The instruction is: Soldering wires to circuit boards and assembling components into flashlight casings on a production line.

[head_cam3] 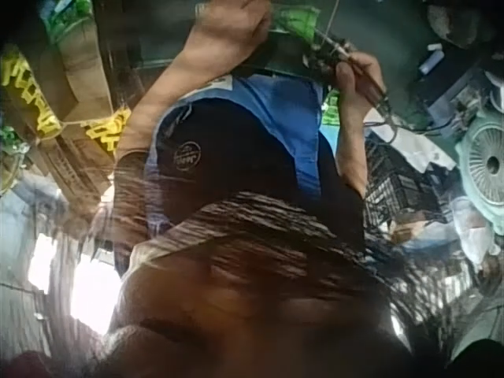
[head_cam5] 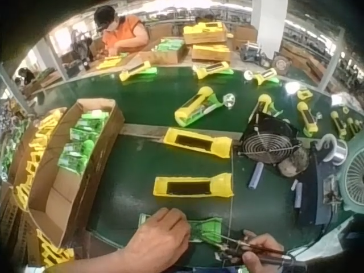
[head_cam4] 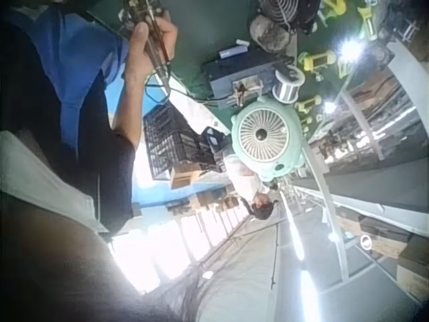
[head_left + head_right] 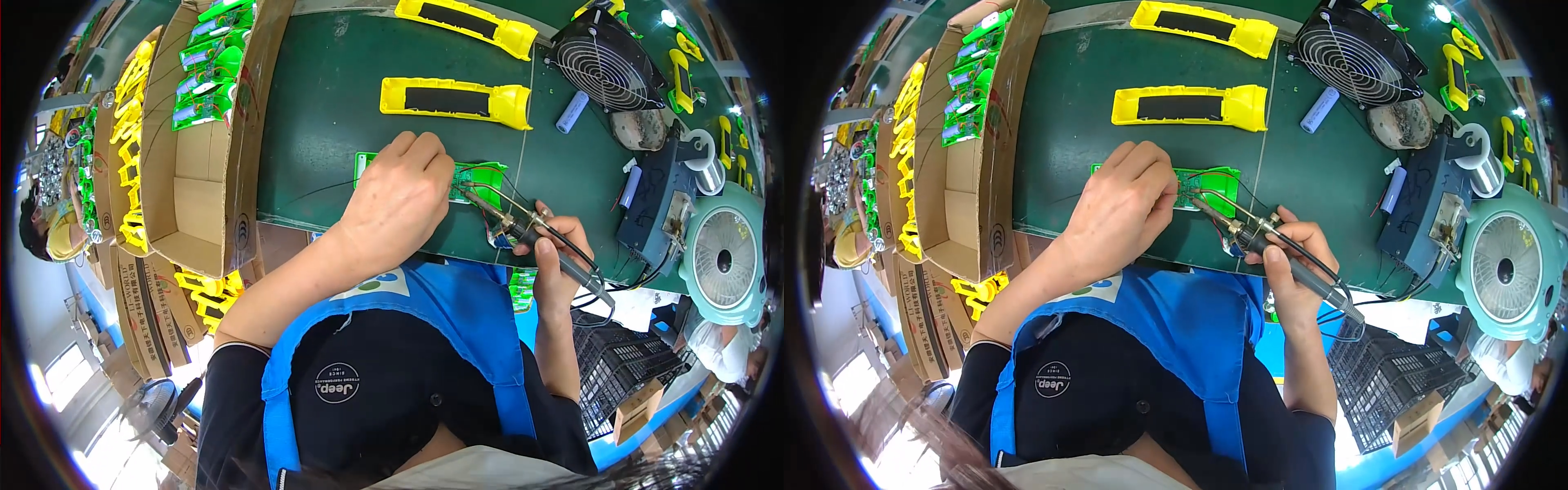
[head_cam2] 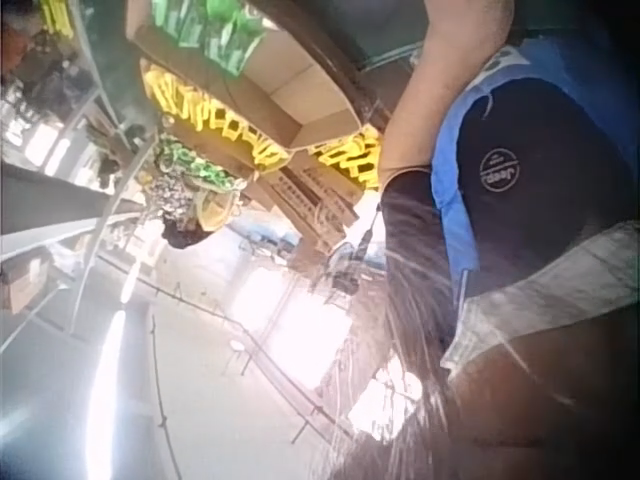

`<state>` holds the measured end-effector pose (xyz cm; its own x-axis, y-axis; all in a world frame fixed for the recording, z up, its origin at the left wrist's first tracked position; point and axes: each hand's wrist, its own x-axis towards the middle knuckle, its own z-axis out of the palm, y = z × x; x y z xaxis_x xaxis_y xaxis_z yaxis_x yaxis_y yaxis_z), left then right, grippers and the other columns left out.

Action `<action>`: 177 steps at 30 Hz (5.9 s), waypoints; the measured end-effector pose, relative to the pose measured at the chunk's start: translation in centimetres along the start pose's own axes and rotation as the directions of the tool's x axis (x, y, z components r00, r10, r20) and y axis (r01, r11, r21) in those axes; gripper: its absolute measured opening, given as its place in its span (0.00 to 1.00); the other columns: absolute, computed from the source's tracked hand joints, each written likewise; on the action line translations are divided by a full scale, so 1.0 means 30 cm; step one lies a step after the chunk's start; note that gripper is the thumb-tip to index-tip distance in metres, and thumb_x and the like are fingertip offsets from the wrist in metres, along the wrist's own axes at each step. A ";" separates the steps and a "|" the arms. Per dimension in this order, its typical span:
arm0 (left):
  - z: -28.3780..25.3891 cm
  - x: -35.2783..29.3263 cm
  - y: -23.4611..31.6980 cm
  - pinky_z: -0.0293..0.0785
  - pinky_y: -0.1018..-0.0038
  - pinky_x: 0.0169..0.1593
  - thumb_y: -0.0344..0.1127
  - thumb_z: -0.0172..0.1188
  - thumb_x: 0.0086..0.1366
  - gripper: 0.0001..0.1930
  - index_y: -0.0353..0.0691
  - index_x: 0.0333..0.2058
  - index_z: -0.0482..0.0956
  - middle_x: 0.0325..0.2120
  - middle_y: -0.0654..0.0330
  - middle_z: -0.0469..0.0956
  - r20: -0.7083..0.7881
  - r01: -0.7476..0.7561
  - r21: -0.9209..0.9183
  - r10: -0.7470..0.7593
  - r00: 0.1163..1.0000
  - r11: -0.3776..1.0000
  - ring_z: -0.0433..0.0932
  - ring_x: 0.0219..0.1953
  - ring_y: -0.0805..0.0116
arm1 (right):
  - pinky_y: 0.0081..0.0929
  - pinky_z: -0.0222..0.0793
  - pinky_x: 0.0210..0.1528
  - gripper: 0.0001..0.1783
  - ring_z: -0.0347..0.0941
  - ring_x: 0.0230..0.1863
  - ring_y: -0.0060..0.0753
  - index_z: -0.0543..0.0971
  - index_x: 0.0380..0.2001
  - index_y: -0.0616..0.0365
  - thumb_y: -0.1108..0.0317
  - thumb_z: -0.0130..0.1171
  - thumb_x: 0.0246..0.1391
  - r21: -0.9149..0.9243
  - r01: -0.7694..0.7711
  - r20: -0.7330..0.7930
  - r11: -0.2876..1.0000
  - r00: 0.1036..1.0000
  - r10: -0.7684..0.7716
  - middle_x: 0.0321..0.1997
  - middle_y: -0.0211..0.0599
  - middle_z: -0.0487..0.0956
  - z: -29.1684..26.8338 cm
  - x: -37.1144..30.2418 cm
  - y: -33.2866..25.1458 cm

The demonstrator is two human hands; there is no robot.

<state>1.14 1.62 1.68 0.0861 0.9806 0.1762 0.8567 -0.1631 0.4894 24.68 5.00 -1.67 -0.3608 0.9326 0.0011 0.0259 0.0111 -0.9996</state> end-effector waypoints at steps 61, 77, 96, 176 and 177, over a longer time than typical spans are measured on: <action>-0.060 0.011 -0.119 0.61 0.84 0.26 0.26 0.61 0.55 0.04 0.33 0.29 0.77 0.21 0.70 0.74 0.030 0.321 -0.759 -0.462 0.886 0.567 0.64 0.22 0.86 | 0.25 0.70 0.39 0.15 0.74 0.34 0.36 0.72 0.39 0.60 0.78 0.62 0.47 -0.240 0.441 0.231 0.865 0.891 -0.390 0.35 0.40 0.74 0.140 0.331 0.034; -0.045 0.070 -0.168 0.63 0.68 0.47 0.28 0.62 0.51 0.05 0.39 0.26 0.74 0.34 0.61 0.71 0.081 -0.172 0.055 0.167 0.983 0.984 0.70 0.43 0.62 | 0.19 0.67 0.27 0.16 0.72 0.24 0.23 0.71 0.35 0.63 0.61 0.60 0.52 -0.006 -0.264 0.250 0.965 0.934 0.257 0.24 0.35 0.75 -0.010 0.277 -0.051; -0.021 0.060 -0.169 0.65 0.67 0.47 0.27 0.58 0.50 0.04 0.37 0.26 0.72 0.32 0.59 0.71 0.059 -0.183 0.091 0.178 0.982 0.979 0.72 0.39 0.61 | 0.17 0.73 0.28 0.10 0.77 0.26 0.23 0.73 0.36 0.66 0.72 0.58 0.53 -0.050 -0.281 0.283 0.958 0.916 0.283 0.29 0.39 0.78 0.003 0.283 -0.057; 0.048 0.103 0.013 0.68 0.67 0.41 0.26 0.57 0.48 0.03 0.38 0.25 0.74 0.23 0.57 0.73 0.094 -0.060 0.258 0.037 0.995 0.964 0.75 0.32 0.60 | 0.35 0.66 0.58 0.12 0.74 0.23 0.24 0.72 0.32 0.63 0.65 0.58 0.52 -0.071 -0.228 0.217 0.971 0.947 0.238 0.21 0.36 0.77 -0.113 0.254 -0.069; 0.048 0.105 0.012 0.68 0.67 0.41 0.26 0.57 0.48 0.03 0.38 0.25 0.74 0.23 0.57 0.73 0.095 -0.060 0.257 0.037 0.995 0.965 0.75 0.32 0.60 | 0.38 0.63 0.61 0.12 0.74 0.23 0.24 0.72 0.32 0.63 0.65 0.58 0.52 -0.062 -0.224 0.218 0.973 0.948 0.232 0.21 0.36 0.77 -0.112 0.253 -0.067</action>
<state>2.44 4.80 1.19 0.1653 0.9798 0.1124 0.9518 -0.1884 0.2421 25.01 13.28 0.45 -0.5394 0.8079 -0.2375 0.1638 -0.1760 -0.9707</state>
